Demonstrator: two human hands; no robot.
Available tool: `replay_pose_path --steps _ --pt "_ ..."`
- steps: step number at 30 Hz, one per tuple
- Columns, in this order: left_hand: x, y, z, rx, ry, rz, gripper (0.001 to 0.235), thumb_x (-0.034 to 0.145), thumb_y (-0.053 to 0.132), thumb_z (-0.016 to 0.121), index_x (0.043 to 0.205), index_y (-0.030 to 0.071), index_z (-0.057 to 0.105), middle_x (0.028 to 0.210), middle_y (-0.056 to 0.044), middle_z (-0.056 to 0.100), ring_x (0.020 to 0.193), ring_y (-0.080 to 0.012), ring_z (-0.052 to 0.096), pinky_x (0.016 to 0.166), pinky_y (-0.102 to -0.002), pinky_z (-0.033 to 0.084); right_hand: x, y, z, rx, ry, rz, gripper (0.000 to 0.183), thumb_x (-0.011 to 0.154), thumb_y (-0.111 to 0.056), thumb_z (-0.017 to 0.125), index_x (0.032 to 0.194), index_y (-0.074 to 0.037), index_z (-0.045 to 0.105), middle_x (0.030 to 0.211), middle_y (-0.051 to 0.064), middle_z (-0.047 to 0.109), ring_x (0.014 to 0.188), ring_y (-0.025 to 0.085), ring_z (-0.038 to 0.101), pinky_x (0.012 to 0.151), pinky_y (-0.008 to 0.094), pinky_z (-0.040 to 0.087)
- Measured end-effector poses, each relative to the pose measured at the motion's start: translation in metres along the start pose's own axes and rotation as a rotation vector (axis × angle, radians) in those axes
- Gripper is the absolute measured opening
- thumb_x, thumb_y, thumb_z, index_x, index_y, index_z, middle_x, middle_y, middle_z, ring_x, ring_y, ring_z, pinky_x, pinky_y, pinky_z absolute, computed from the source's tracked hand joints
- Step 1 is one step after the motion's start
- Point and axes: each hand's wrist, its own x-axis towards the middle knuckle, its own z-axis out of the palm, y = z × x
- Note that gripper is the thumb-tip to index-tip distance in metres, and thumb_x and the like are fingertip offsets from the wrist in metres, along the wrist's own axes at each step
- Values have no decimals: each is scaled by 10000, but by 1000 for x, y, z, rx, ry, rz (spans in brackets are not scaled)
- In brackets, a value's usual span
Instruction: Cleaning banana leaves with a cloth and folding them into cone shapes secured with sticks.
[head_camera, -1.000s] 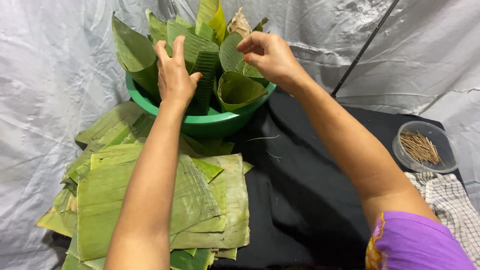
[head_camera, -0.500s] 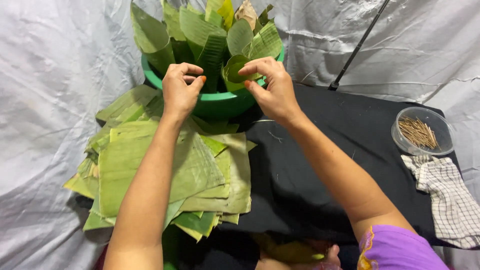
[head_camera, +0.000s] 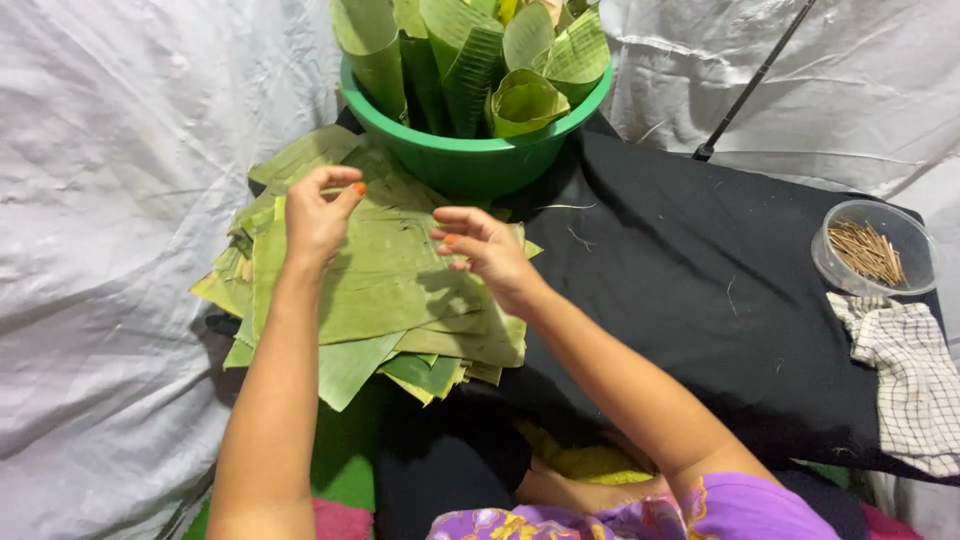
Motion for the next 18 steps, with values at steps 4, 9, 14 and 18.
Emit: replay_pose_path --steps 4,9,14,18 --pt "-38 -17 -25 -39 27 -137 226 887 192 755 1108 146 752 1051 -28 701 883 -99 669 684 -241 571 -20 24 25 51 -24 120 459 927 -117 648 1384 -124 603 1203 58 727 989 113 716 800 218 557" --pt "-92 -28 -61 17 61 -267 225 883 168 768 1103 124 746 1110 -69 711 941 -133 677 725 -284 574 -49 48 48 -36 -160 136 520 913 -113 683 1425 -128 590 1210 53 719 1020 83 690 804 189 556" --pt "-121 -52 -91 527 130 -147 366 819 289 847 1158 208 735 1218 -70 599 1142 -320 628 955 -435 504 -60 65 44 -464 -203 -122 432 903 -133 725 1330 -194 686 1219 71 686 1107 172 660 909 284 537" --pt "-143 -62 -92 708 105 -148 718 731 346 896 1364 117 645 1235 -182 582 1169 -422 582 1053 -484 413 -61 44 32 -1253 8 -225 427 894 -255 721 1314 -209 664 1474 200 416 1329 436 414 1001 633 442"
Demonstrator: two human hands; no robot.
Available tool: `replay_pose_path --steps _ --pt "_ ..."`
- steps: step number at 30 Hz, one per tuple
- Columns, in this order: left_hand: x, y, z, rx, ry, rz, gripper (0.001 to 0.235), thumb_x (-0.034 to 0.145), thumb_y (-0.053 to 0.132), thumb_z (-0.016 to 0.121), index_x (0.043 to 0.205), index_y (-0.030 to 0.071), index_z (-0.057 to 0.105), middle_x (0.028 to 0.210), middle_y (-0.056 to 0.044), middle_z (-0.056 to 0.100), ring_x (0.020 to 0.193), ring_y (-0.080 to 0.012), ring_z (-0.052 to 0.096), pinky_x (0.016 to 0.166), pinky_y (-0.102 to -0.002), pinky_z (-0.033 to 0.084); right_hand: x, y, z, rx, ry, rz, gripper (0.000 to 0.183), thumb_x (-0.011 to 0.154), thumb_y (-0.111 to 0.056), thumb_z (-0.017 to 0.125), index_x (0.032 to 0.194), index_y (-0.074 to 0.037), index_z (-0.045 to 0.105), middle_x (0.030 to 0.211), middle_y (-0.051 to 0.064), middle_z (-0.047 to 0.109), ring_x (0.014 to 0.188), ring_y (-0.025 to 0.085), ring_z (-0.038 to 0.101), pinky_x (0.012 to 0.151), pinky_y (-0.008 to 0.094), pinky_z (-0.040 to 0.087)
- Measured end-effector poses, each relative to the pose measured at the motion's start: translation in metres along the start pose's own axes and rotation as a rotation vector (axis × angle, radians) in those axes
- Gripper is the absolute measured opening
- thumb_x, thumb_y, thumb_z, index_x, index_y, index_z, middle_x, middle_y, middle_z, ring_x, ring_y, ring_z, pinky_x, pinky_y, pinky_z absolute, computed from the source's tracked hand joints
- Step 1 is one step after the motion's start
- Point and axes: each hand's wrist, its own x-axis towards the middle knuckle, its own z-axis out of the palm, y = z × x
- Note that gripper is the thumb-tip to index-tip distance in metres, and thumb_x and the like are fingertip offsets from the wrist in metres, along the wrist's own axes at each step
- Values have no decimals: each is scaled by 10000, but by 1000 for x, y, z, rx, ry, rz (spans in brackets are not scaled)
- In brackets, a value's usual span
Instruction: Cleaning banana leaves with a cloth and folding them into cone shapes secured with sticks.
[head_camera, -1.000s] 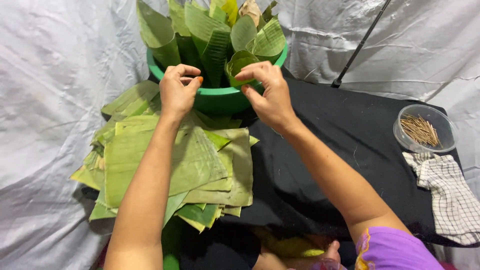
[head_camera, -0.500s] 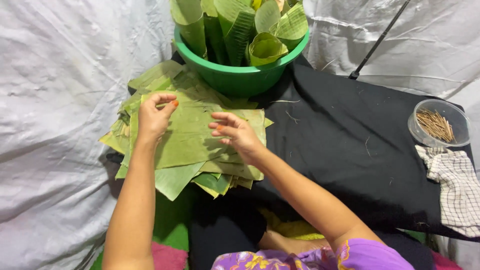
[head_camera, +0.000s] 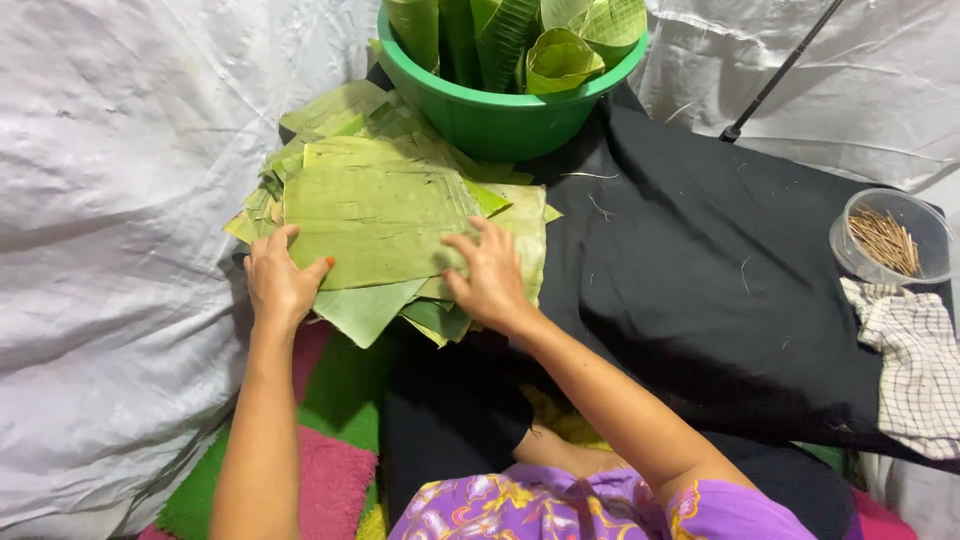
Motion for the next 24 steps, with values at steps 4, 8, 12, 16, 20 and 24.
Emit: replay_pose_path --steps 4,8,12,16,20,24 --pt "-13 19 -7 -16 -3 -43 812 701 271 921 1420 109 582 1278 -226 573 1181 -458 546 1019 -524 437 1 45 15 75 -125 219 467 900 -446 696 1354 -366 614 1500 114 376 1372 385 361 1051 599 380" --pt "-27 28 4 -1 147 132 826 632 127 938 1381 107 590 1199 -171 534 1146 -407 542 951 -521 478 -9 56 7 244 -59 279 448 906 -365 719 1349 -374 651 1431 120 401 1339 384 377 1094 539 371" --pt "-47 64 -12 -250 200 196 875 768 -178 753 1526 45 377 1273 -310 530 1160 -526 568 986 -591 464 -16 71 4 457 43 254 357 863 -261 774 1214 -325 774 1197 105 560 1195 369 545 1068 451 421" --pt "-45 32 17 -485 92 -87 862 859 -5 709 1589 129 271 1034 -87 684 812 -211 640 826 -375 501 -30 75 2 720 122 328 306 853 -147 748 1146 -195 818 1066 123 749 982 179 659 912 350 521" --pt "-46 30 23 -870 29 -159 658 908 -65 664 1520 22 439 985 -79 631 840 -117 625 770 -279 523 -43 80 -6 784 199 326 262 852 -76 731 1092 -115 827 921 104 791 824 107 655 753 289 550" --pt "-52 49 10 -801 -26 -114 447 858 -71 595 1241 111 736 1171 -98 608 1064 -127 658 974 -321 525 -52 82 -10 863 230 365 271 840 -17 721 1092 -62 810 834 60 774 700 50 616 573 177 528"
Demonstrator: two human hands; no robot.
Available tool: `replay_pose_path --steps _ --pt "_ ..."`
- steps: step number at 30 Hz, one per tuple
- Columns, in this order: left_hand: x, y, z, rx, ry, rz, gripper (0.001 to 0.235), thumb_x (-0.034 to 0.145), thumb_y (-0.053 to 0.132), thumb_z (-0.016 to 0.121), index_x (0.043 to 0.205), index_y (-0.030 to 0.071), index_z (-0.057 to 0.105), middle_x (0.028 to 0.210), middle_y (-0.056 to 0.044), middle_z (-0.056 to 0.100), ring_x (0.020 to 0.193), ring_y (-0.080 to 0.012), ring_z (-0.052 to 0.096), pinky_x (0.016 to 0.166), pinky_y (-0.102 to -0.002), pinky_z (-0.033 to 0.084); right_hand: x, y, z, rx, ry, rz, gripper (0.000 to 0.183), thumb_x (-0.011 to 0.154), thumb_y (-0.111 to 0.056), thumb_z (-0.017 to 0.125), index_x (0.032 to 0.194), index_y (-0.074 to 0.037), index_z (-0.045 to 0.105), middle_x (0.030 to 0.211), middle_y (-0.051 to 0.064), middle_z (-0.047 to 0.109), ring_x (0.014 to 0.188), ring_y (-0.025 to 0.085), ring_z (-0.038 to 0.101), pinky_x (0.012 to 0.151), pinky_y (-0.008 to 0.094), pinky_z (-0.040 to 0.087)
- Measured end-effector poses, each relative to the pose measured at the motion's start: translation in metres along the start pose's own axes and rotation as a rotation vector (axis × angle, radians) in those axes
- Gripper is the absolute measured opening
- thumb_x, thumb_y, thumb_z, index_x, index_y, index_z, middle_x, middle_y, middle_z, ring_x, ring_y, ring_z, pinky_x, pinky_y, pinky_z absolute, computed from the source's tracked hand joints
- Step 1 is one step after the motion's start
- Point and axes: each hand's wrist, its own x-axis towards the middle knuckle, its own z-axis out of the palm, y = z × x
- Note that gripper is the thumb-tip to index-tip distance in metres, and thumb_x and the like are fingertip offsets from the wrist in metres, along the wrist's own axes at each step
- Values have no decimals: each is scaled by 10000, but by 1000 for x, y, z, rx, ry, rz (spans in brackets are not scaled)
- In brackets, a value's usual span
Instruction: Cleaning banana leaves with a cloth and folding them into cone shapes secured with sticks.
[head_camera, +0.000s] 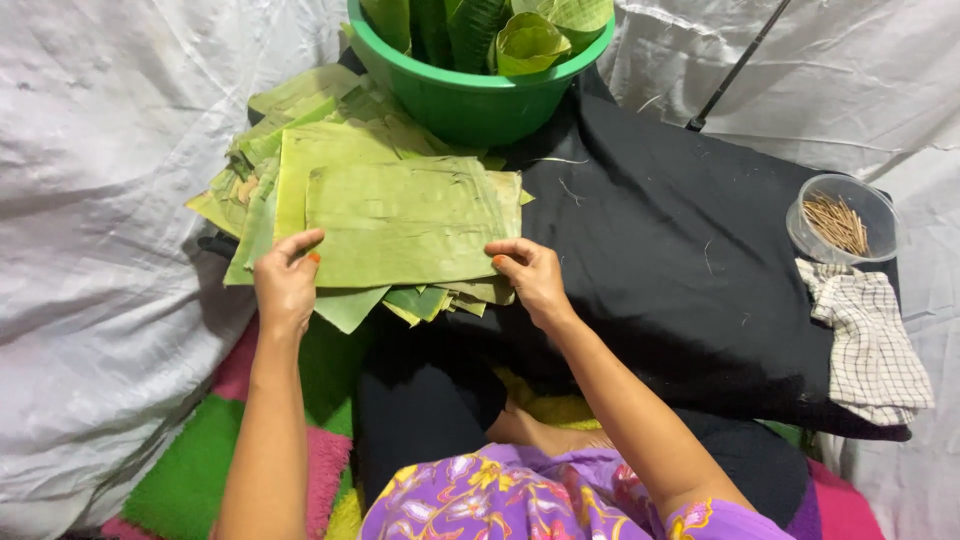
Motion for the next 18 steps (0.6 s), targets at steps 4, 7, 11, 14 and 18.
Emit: replay_pose_path --steps 4,7,11,14,18 --pt "8 -19 8 116 1 123 467 795 -82 648 1195 125 770 1075 -92 599 1039 -169 650 982 -306 502 -6 3 -9 54 -5 19 295 842 -8 731 1131 -34 784 850 51 759 698 43 602 585 179 553" --pt "10 -17 12 160 -29 124 430 803 -64 666 1185 102 773 1115 -118 633 999 -197 658 917 -287 530 -6 3 -15 48 12 3 283 848 -3 728 1124 -32 778 867 41 751 697 33 596 558 127 506" --pt "9 -22 15 257 -27 126 422 782 32 751 1182 160 778 1125 -18 663 877 -103 634 823 -248 540 -11 0 -18 35 30 -9 315 846 11 720 1155 -31 769 889 63 749 698 53 592 550 134 497" --pt "4 -14 15 250 -40 154 437 789 14 733 1203 147 769 1158 -15 662 921 -111 644 834 -247 541 -17 -5 -19 31 27 -30 339 852 24 709 1185 -24 755 908 58 736 711 57 596 556 135 493" --pt "-17 29 18 92 -72 319 471 809 -133 646 1240 36 736 1208 -137 639 1105 -224 665 984 -317 541 -20 5 -27 -11 46 -124 370 869 49 687 1227 -31 741 1019 34 702 813 58 624 642 155 526"
